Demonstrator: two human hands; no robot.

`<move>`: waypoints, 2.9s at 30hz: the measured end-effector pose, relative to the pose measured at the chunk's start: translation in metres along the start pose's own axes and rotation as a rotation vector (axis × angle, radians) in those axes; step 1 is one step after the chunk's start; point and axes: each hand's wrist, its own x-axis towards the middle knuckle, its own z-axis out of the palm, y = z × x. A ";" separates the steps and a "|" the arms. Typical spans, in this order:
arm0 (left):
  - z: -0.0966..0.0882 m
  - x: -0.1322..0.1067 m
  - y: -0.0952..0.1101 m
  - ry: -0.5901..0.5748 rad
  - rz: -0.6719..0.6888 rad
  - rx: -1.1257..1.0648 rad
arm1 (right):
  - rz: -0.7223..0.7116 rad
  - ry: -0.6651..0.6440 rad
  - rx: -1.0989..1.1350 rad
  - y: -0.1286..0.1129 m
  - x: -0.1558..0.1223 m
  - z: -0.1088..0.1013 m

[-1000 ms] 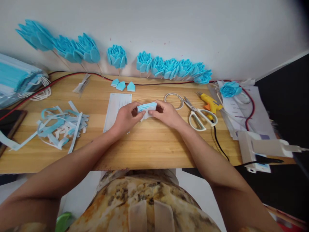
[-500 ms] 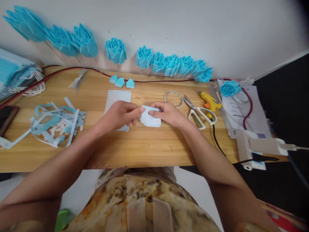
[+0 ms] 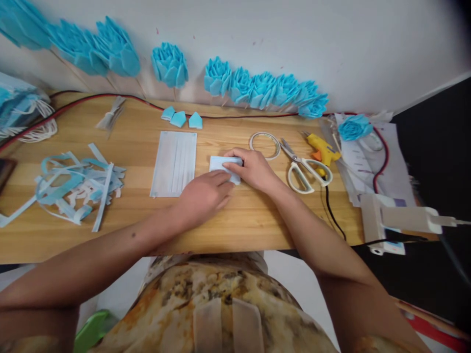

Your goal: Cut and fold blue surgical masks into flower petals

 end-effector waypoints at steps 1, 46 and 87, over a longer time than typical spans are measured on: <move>-0.001 0.000 0.004 -0.032 0.011 0.041 | 0.004 0.005 0.024 0.001 0.000 0.000; -0.005 0.012 -0.039 0.333 -0.518 -0.529 | -0.098 0.026 0.029 -0.006 -0.002 -0.005; 0.004 0.014 -0.042 0.433 -0.571 -0.998 | 0.003 0.048 0.172 -0.008 -0.005 0.004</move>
